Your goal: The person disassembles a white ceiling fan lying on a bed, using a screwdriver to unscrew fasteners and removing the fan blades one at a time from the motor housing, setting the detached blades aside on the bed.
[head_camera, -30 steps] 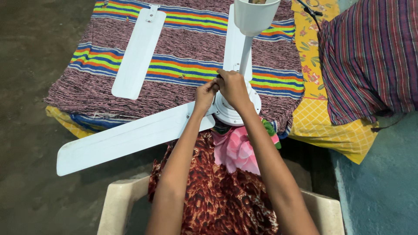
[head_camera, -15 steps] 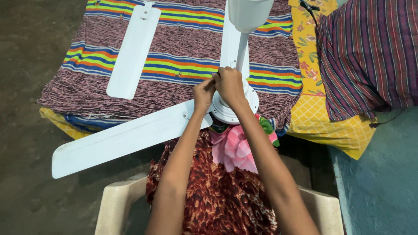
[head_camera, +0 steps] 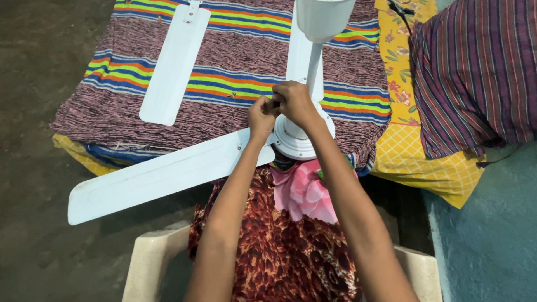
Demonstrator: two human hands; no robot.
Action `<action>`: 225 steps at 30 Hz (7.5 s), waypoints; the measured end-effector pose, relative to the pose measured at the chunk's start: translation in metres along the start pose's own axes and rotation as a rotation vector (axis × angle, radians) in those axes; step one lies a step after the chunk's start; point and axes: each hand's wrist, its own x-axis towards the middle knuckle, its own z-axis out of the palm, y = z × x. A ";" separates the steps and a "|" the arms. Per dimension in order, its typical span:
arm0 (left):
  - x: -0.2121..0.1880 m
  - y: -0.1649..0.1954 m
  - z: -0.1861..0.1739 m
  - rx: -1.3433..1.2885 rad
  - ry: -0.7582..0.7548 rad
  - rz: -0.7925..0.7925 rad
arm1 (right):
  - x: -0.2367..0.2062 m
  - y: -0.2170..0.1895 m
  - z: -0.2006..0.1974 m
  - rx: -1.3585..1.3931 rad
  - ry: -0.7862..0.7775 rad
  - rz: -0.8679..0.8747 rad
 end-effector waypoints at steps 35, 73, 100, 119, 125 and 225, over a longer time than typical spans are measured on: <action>-0.012 -0.004 0.001 0.039 0.070 0.032 | 0.002 -0.044 0.020 -0.092 -0.008 0.236; -0.013 -0.024 -0.037 0.397 -0.026 0.122 | -0.008 -0.047 0.032 0.018 0.105 0.101; -0.019 -0.036 -0.020 0.076 -0.158 -0.077 | -0.016 0.004 0.013 0.427 0.014 0.249; -0.021 -0.028 -0.019 0.195 -0.112 0.043 | -0.017 -0.017 0.012 0.111 0.147 0.139; -0.015 -0.041 -0.019 -0.122 -0.174 -0.098 | -0.017 -0.002 0.008 0.252 0.052 0.198; -0.024 -0.033 -0.026 0.019 -0.204 -0.055 | 0.005 0.000 -0.011 -0.123 -0.414 -0.258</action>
